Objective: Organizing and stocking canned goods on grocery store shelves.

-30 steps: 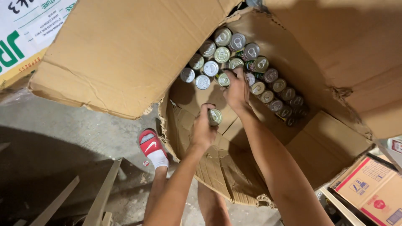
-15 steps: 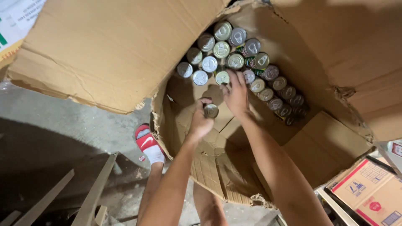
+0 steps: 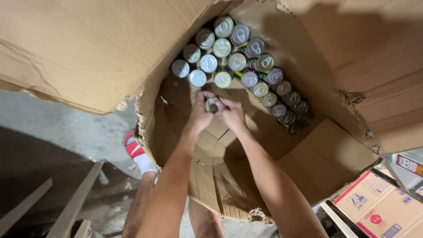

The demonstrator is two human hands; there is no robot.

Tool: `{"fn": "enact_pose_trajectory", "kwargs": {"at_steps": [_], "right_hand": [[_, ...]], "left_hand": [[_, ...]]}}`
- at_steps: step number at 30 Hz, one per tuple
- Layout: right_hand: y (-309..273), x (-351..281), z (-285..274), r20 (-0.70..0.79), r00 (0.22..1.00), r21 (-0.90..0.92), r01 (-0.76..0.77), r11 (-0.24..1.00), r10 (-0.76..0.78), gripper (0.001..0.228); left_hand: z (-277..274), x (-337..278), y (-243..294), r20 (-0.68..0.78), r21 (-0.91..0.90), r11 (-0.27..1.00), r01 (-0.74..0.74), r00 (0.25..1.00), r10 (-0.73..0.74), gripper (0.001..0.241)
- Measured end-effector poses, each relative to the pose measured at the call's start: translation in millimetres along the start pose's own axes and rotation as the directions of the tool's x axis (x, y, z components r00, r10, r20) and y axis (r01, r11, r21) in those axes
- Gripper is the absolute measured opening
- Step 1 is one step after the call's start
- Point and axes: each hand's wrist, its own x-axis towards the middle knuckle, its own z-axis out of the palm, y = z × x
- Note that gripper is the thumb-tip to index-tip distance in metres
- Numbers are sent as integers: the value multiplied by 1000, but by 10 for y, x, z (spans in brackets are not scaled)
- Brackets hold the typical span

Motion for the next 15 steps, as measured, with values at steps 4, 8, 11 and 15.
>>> {"fn": "enact_pose_trajectory", "kwargs": {"at_steps": [4, 8, 11, 15], "right_hand": [[-31, 146, 31, -145, 975, -279, 124, 952, -170, 30], [-136, 221, 116, -291, 918, -552, 70, 831, -270, 20], [-41, 328, 154, -364, 877, -550, 69, 832, -313, 21], [-46, 275, 257, -424, 863, -476, 46, 878, -275, 24]], "left_hand": [[12, 85, -186, -107, 155, 983, -95, 988, 113, 64], [87, 160, -277, -15, -272, 959, 79, 996, -87, 85], [118, 223, -244, 11, -528, 847, 58, 998, -62, 83], [144, 251, -262, -47, -649, 760, 30, 996, -80, 85]]}}
